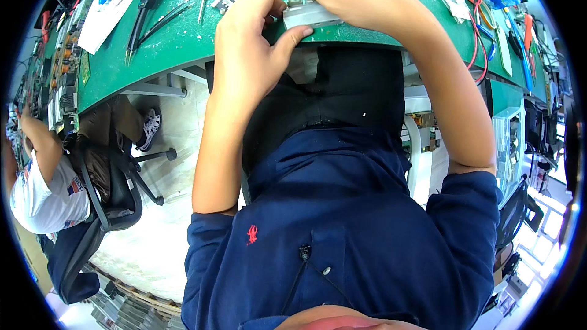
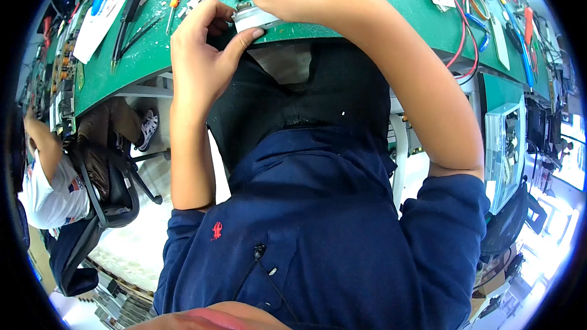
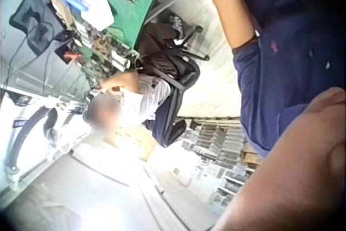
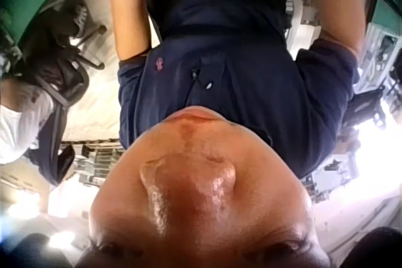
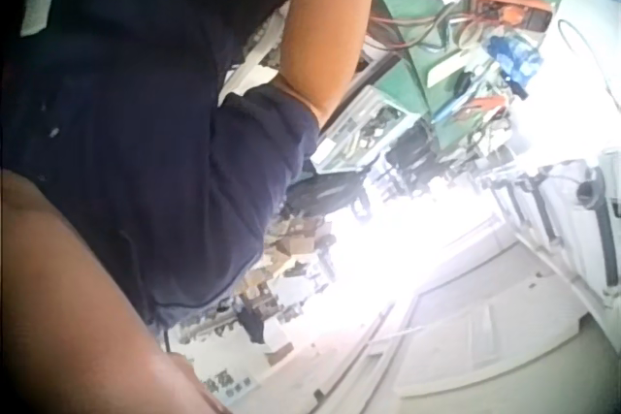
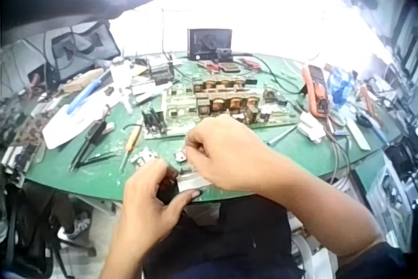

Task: The person places electronic components onto a metal plate, secures them with a screwdriver, and attaches a cable to the assembly.

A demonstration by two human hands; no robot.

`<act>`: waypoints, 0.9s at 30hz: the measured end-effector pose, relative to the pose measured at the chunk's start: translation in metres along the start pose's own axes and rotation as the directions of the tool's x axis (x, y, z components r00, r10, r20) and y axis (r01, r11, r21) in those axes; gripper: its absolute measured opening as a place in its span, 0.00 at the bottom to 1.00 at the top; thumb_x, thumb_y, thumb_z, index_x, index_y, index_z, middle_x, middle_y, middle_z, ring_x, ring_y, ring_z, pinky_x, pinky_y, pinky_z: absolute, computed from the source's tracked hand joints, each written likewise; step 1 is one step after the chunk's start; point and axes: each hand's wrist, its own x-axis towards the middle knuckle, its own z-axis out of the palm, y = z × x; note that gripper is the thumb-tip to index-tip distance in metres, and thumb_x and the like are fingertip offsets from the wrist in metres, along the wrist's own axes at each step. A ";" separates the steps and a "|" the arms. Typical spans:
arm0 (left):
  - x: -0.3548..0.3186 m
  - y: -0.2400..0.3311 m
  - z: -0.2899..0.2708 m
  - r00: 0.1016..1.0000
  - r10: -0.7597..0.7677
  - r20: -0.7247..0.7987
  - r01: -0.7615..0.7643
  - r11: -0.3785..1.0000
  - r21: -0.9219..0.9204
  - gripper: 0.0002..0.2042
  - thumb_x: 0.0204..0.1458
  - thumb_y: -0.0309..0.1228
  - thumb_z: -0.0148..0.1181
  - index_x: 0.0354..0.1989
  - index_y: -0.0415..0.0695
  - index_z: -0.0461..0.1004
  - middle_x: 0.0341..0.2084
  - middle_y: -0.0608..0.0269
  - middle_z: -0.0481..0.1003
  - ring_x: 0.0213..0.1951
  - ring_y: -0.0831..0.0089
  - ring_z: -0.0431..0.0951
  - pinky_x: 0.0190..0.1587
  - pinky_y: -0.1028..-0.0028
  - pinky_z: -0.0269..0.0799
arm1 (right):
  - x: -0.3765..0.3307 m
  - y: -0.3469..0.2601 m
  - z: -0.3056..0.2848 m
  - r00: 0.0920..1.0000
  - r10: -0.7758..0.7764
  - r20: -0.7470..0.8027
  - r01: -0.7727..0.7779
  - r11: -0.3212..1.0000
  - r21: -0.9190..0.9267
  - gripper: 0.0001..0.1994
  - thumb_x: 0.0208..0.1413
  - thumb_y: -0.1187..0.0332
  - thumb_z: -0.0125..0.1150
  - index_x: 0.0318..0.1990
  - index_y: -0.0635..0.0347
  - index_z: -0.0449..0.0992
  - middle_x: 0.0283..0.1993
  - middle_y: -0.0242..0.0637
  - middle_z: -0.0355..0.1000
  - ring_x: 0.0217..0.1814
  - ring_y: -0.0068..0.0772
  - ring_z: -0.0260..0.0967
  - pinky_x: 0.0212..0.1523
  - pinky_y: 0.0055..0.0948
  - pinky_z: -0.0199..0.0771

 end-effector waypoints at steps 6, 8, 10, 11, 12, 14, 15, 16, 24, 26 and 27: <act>-0.002 -0.002 0.000 0.999 0.042 -0.034 -0.044 0.998 -0.053 0.18 0.43 0.29 0.80 0.38 0.37 0.77 0.28 0.59 0.76 0.31 0.70 0.74 0.38 0.73 0.73 | 0.005 0.007 -0.008 0.967 0.000 0.256 -0.044 0.985 0.169 0.14 0.59 0.64 0.64 0.42 0.68 0.83 0.34 0.56 0.79 0.37 0.48 0.80 0.40 0.40 0.77; -0.003 -0.003 0.000 0.997 0.056 -0.044 -0.058 0.996 -0.062 0.17 0.43 0.27 0.80 0.40 0.37 0.79 0.31 0.59 0.78 0.32 0.69 0.76 0.38 0.73 0.74 | 0.007 0.014 -0.007 0.966 -0.012 0.258 -0.040 0.980 0.194 0.13 0.59 0.65 0.63 0.42 0.68 0.83 0.34 0.55 0.79 0.35 0.48 0.79 0.39 0.39 0.76; -0.004 -0.005 0.001 0.996 0.069 -0.061 -0.074 0.994 -0.076 0.17 0.42 0.26 0.80 0.38 0.38 0.79 0.33 0.59 0.79 0.33 0.69 0.77 0.39 0.73 0.74 | 0.009 0.014 -0.008 0.965 0.021 0.262 -0.070 0.981 0.180 0.12 0.58 0.67 0.62 0.41 0.67 0.83 0.32 0.54 0.79 0.34 0.46 0.78 0.38 0.38 0.76; -0.005 -0.006 0.001 0.995 0.076 -0.069 -0.082 0.993 -0.083 0.16 0.42 0.26 0.80 0.38 0.38 0.79 0.33 0.60 0.79 0.34 0.69 0.77 0.39 0.73 0.74 | 0.009 0.009 -0.012 0.963 0.057 0.263 -0.100 0.983 0.153 0.12 0.57 0.67 0.61 0.40 0.68 0.83 0.31 0.54 0.78 0.32 0.45 0.78 0.37 0.38 0.76; -0.005 -0.006 0.001 0.994 0.079 -0.074 -0.085 0.993 -0.085 0.16 0.42 0.25 0.80 0.38 0.38 0.79 0.34 0.60 0.79 0.34 0.69 0.77 0.39 0.73 0.74 | 0.009 0.004 -0.013 0.959 0.091 0.267 -0.129 0.984 0.126 0.11 0.57 0.68 0.60 0.40 0.68 0.83 0.31 0.53 0.78 0.31 0.44 0.77 0.36 0.37 0.75; -0.005 -0.006 0.000 0.993 0.083 -0.085 -0.091 0.992 -0.088 0.15 0.41 0.24 0.79 0.37 0.39 0.80 0.35 0.60 0.80 0.35 0.69 0.78 0.39 0.74 0.75 | -0.001 -0.001 -0.012 0.989 -0.043 0.140 0.025 0.992 0.124 0.11 0.56 0.69 0.60 0.38 0.69 0.83 0.29 0.52 0.77 0.29 0.42 0.76 0.34 0.36 0.75; -0.005 -0.006 0.000 0.993 0.084 -0.083 -0.091 0.992 -0.088 0.15 0.41 0.24 0.79 0.37 0.39 0.80 0.35 0.60 0.80 0.35 0.69 0.78 0.39 0.74 0.75 | -0.003 0.001 -0.012 0.993 -0.045 0.111 0.032 0.993 0.117 0.10 0.56 0.70 0.60 0.38 0.69 0.82 0.29 0.51 0.77 0.28 0.40 0.75 0.33 0.35 0.74; -0.005 -0.006 0.000 0.993 0.085 -0.081 -0.092 0.992 -0.087 0.15 0.41 0.24 0.79 0.37 0.39 0.80 0.35 0.60 0.80 0.35 0.69 0.78 0.39 0.74 0.75 | -0.004 0.002 -0.013 0.996 -0.048 0.081 0.039 0.993 0.109 0.10 0.56 0.71 0.59 0.37 0.69 0.82 0.28 0.50 0.77 0.27 0.39 0.75 0.32 0.34 0.74; -0.004 -0.004 0.000 0.996 0.051 -0.073 -0.058 0.994 -0.096 0.16 0.41 0.24 0.79 0.37 0.39 0.79 0.34 0.60 0.79 0.35 0.69 0.77 0.38 0.74 0.74 | 0.007 0.014 -0.020 0.996 0.090 -0.006 -0.086 0.971 0.221 0.11 0.61 0.69 0.62 0.41 0.70 0.81 0.30 0.44 0.78 0.29 0.31 0.74 0.33 0.32 0.75; -0.005 -0.004 0.000 0.997 0.039 -0.074 -0.046 0.994 -0.103 0.16 0.41 0.24 0.79 0.37 0.39 0.79 0.34 0.60 0.79 0.34 0.69 0.77 0.38 0.74 0.73 | 0.004 0.008 -0.027 0.996 0.023 0.081 -0.034 0.990 0.135 0.11 0.60 0.67 0.65 0.42 0.69 0.82 0.34 0.47 0.80 0.36 0.36 0.78 0.37 0.33 0.77; -0.004 -0.004 -0.001 0.997 0.041 -0.072 -0.048 0.994 -0.102 0.16 0.41 0.24 0.79 0.37 0.39 0.79 0.34 0.60 0.79 0.34 0.69 0.77 0.38 0.74 0.73 | -0.001 0.004 -0.028 0.996 -0.051 0.070 0.042 0.992 0.121 0.11 0.60 0.67 0.65 0.42 0.69 0.82 0.34 0.48 0.80 0.36 0.37 0.78 0.37 0.34 0.77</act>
